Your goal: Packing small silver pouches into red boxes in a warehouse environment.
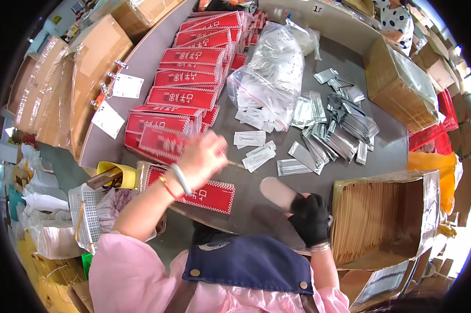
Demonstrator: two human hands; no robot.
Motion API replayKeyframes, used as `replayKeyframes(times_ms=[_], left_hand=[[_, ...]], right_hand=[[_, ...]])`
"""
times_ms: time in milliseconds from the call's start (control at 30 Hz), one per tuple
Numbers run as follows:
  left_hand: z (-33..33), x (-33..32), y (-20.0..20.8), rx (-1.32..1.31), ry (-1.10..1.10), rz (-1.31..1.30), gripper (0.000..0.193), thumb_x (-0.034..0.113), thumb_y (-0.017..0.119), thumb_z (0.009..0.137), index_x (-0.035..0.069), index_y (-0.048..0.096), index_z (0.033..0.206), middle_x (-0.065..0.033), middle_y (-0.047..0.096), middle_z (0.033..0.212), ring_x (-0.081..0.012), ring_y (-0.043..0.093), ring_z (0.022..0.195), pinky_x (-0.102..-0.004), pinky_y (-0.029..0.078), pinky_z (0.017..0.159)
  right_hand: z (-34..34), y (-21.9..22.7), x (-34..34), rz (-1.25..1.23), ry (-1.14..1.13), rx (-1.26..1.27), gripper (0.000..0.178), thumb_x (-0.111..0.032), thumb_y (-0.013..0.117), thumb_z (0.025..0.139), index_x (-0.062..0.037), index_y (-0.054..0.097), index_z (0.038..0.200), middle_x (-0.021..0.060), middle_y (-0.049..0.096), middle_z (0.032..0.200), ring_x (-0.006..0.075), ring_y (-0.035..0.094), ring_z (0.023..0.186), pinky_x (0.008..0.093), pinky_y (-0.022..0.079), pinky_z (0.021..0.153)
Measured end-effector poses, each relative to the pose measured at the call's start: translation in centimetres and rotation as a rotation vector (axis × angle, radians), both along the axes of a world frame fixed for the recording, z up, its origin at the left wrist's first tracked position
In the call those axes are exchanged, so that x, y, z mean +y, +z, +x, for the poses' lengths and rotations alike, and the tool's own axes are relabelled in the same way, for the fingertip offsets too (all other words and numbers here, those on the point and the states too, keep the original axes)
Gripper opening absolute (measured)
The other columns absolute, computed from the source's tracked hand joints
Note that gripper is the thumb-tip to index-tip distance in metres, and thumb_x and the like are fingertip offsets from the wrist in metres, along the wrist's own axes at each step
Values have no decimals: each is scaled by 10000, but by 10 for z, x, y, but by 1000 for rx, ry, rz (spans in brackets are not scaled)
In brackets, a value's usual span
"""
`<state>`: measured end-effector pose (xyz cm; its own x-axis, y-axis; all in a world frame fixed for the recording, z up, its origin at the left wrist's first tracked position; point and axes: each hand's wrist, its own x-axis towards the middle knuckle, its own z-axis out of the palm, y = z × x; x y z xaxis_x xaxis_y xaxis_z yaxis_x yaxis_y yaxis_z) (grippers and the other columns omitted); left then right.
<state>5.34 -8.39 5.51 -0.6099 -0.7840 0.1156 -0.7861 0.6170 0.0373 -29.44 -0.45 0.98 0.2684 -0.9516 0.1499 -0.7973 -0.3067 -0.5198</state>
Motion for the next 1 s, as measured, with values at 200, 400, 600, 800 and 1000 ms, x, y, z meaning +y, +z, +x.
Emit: replayKeyframes(times_ms=[200, 400, 600, 800, 1000], left_hand=[[-22, 62, -48, 354, 431, 48, 645, 343, 845, 586, 83, 621, 1131, -138, 512, 1258, -360, 455, 1205, -579, 320, 1003], [-39, 98, -100, 432, 648, 183, 945, 482, 881, 516, 57, 541, 1290, -132, 479, 1337, -353, 388, 1281, -618, 217, 1063], [-38, 98, -98, 485, 662, 279, 972, 474, 882, 542, 44, 503, 1327, -139, 479, 1380, -380, 362, 1327, -648, 167, 1093], [-34, 95, -85, 415, 608, 401, 940, 457, 858, 601, 61, 468, 1359, -137, 492, 1397, -421, 345, 1338, -682, 159, 1080], [-61, 38, -84, 499, 340, 227, 530, 249, 804, 701, 115, 608, 1175, -79, 602, 1173, -305, 525, 1144, -508, 369, 969]], right_hand=[[15, 11, 4, 96, -9, 157, 598, -383, 798, 622, -94, 585, 1100, 123, 604, 1045, 341, 573, 961, 471, 425, 839], [29, 20, 3, 114, 117, 153, 547, -358, 793, 634, -95, 597, 1072, 105, 592, 1017, 327, 561, 955, 465, 383, 884], [35, 12, 3, 191, 216, 158, 533, -376, 780, 659, -95, 589, 1070, 114, 577, 1037, 316, 541, 999, 475, 369, 890], [93, -40, -7, 156, 360, 1, 606, -429, 770, 668, -112, 585, 1149, 119, 565, 1124, 321, 519, 1079, 483, 354, 953], [16, -56, -76, -82, -143, 4, 565, -349, 751, 750, -119, 542, 1222, 123, 542, 1226, 342, 496, 1145, 493, 371, 944]])
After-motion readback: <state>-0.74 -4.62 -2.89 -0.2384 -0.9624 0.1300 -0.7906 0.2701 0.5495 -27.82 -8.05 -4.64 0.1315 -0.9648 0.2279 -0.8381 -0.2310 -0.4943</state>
